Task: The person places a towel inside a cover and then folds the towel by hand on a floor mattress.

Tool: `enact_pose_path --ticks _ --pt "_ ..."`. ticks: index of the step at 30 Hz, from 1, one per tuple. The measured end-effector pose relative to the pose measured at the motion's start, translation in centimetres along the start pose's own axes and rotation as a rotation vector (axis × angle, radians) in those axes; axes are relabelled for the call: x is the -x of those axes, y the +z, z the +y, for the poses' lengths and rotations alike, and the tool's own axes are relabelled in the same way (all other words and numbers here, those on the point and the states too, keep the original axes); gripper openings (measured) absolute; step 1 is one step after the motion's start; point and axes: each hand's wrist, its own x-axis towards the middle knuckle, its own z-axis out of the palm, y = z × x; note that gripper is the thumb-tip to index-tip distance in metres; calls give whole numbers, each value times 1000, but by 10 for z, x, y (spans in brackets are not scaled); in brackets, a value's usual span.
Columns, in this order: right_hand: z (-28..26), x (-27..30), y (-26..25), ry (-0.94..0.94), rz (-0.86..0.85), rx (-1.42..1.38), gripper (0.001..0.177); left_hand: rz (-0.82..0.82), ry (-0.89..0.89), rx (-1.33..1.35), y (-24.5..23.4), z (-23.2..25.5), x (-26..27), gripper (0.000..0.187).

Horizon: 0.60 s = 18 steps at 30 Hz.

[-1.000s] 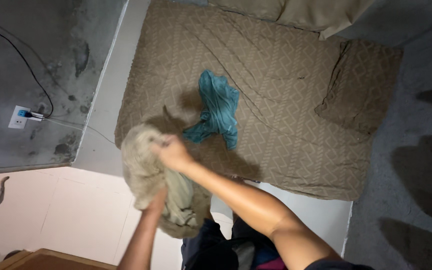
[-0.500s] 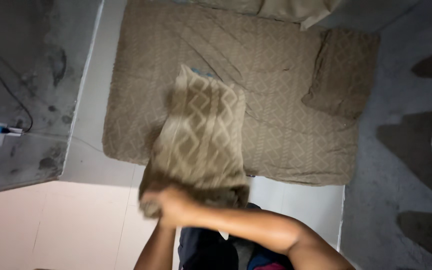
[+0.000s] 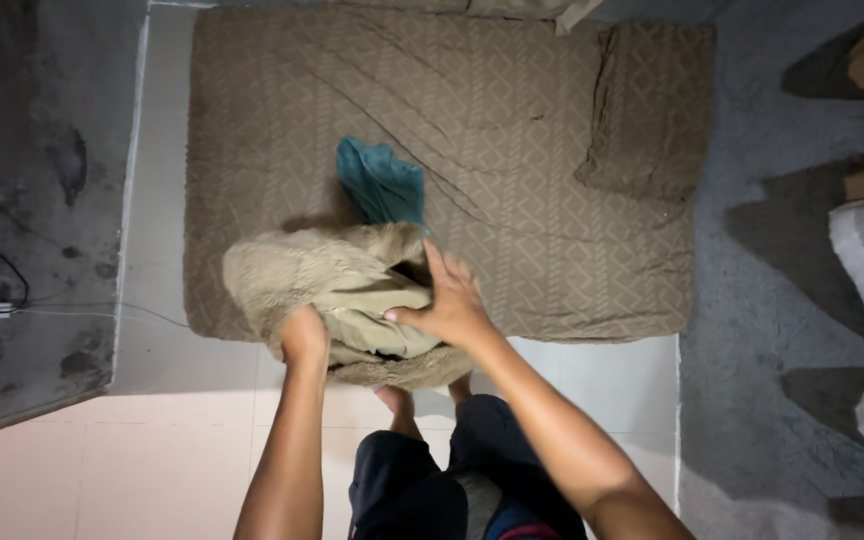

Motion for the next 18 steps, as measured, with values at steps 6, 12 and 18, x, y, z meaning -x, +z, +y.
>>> enact_pose_path --ticks 6,12,18 --pt "17 21 84 437 -665 -1232 55 63 -256 -33 -4 -60 24 43" --pt "10 7 100 98 -137 -53 90 155 -676 341 -48 -55 44 42" --pt "17 2 171 537 -524 -448 27 183 -262 -73 -61 -102 35 35"
